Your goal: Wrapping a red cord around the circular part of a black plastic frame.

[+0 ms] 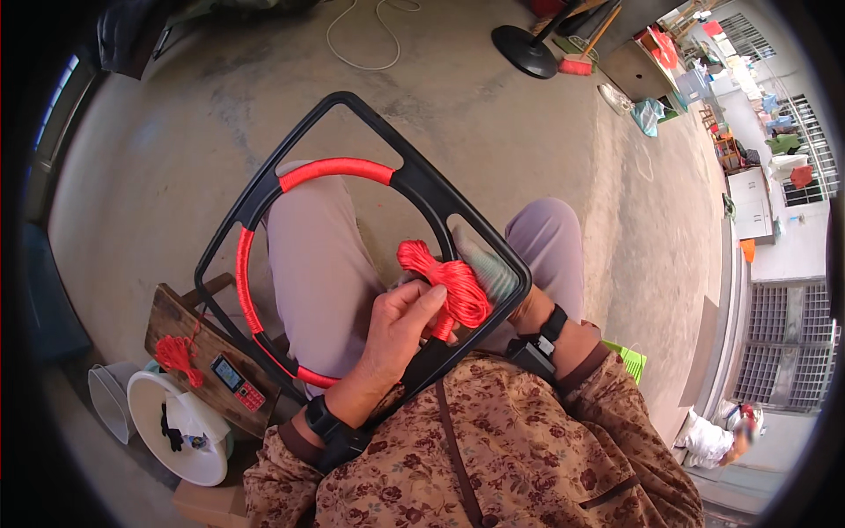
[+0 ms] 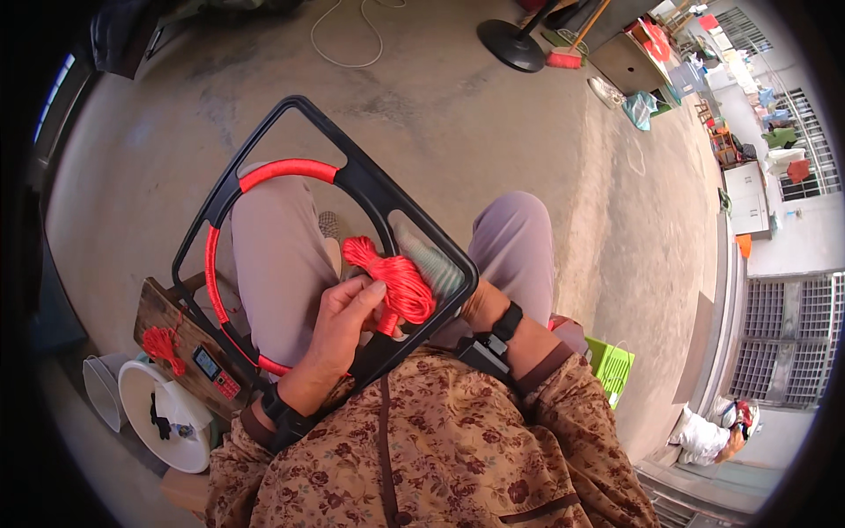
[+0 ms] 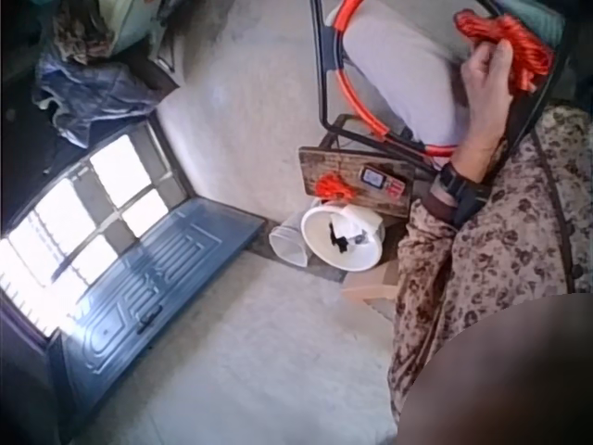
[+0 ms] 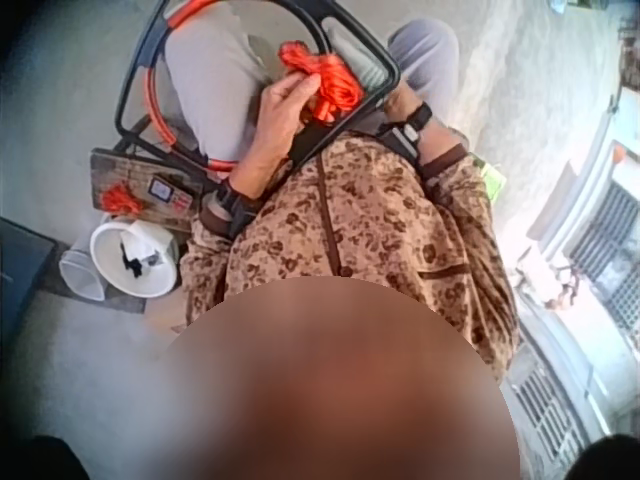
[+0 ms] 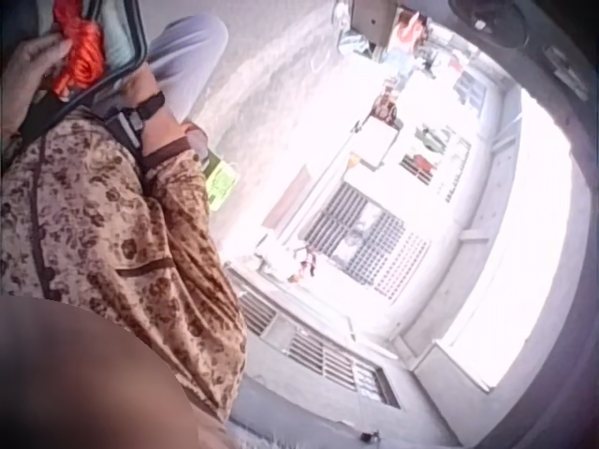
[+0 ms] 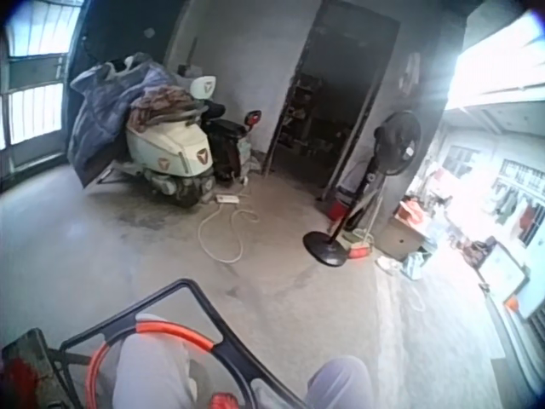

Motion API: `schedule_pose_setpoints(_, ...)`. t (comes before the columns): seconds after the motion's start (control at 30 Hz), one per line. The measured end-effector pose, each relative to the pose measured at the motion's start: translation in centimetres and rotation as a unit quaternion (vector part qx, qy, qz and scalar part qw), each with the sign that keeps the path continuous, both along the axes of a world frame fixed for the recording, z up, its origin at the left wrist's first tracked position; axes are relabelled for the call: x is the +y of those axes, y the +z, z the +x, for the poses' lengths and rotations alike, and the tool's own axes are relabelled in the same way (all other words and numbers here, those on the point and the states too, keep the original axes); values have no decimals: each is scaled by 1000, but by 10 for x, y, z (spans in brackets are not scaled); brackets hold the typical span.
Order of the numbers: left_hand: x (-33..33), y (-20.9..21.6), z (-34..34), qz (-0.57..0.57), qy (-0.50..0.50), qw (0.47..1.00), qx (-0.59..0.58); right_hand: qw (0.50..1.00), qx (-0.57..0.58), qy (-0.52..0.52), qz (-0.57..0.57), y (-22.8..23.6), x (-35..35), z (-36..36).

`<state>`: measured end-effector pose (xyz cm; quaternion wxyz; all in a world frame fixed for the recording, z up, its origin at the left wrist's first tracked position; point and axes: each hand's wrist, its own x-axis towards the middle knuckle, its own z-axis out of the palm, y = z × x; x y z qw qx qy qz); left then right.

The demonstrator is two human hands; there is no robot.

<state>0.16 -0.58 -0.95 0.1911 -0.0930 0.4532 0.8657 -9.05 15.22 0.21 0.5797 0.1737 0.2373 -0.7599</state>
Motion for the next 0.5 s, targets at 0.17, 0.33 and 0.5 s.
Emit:
schedule_pose_setpoints(0.17,-1,-8,1,92,12,992,-81,982,135,-114,73,5,-21,3)
schedule_pose_setpoints(0.33,-3,-1,-2,137,-26,984,-109,969,179,-150,-74,-61,21,-23)
schedule_pose_setpoints(0.5,-4,2,-1,127,-42,985,-107,895,192,-384,124,2,73,-19)
